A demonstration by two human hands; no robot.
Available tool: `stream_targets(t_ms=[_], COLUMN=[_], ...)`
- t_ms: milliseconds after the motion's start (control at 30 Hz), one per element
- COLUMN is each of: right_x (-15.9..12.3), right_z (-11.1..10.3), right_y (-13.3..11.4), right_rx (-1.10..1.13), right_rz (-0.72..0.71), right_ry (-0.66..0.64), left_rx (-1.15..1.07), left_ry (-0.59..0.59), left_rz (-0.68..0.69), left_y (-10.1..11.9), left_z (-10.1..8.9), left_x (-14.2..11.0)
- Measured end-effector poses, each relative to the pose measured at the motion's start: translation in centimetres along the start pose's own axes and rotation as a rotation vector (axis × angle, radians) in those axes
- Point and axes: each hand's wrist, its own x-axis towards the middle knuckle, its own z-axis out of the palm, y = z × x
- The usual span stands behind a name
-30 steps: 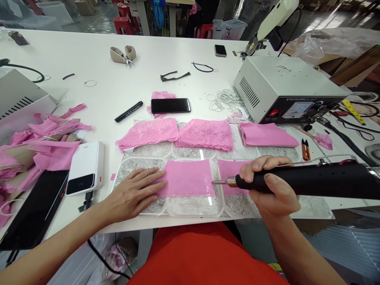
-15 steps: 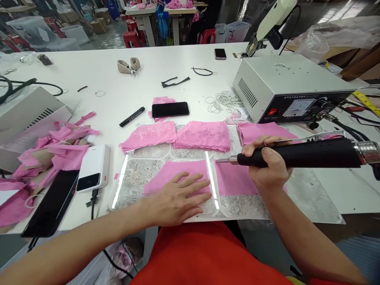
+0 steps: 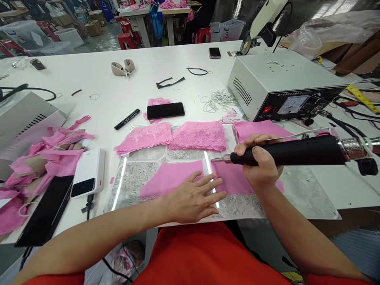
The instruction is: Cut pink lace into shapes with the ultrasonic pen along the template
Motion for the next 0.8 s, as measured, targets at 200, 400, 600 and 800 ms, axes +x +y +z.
stream_targets(t_ms=[200,400,600,800], right_x=[-0.2,0.8,3.1,2.7], right_z=[0.1,-0.6,-5.6,-8.6], right_y=[0.3,-0.6,-3.4,-3.6], right_rx=[-0.001,0.0,-0.063,-0.066], right_rz=[-0.017,-0.033,-0.182,-0.139], right_ry=[-0.002,0.045,0.333,0.4], left_rx=[-0.032,-0.038,0.024,0.09], left_ry=[-0.027,-0.057,-0.033,-0.008], left_rz=[-0.005,-0.016,-0.088,-0.105], left_y=[-0.2,-0.7,-2.8,-4.0], left_z=[0.3,-0.7,-0.8,-0.4], left_x=[0.1,0.5,0.8,0.9])
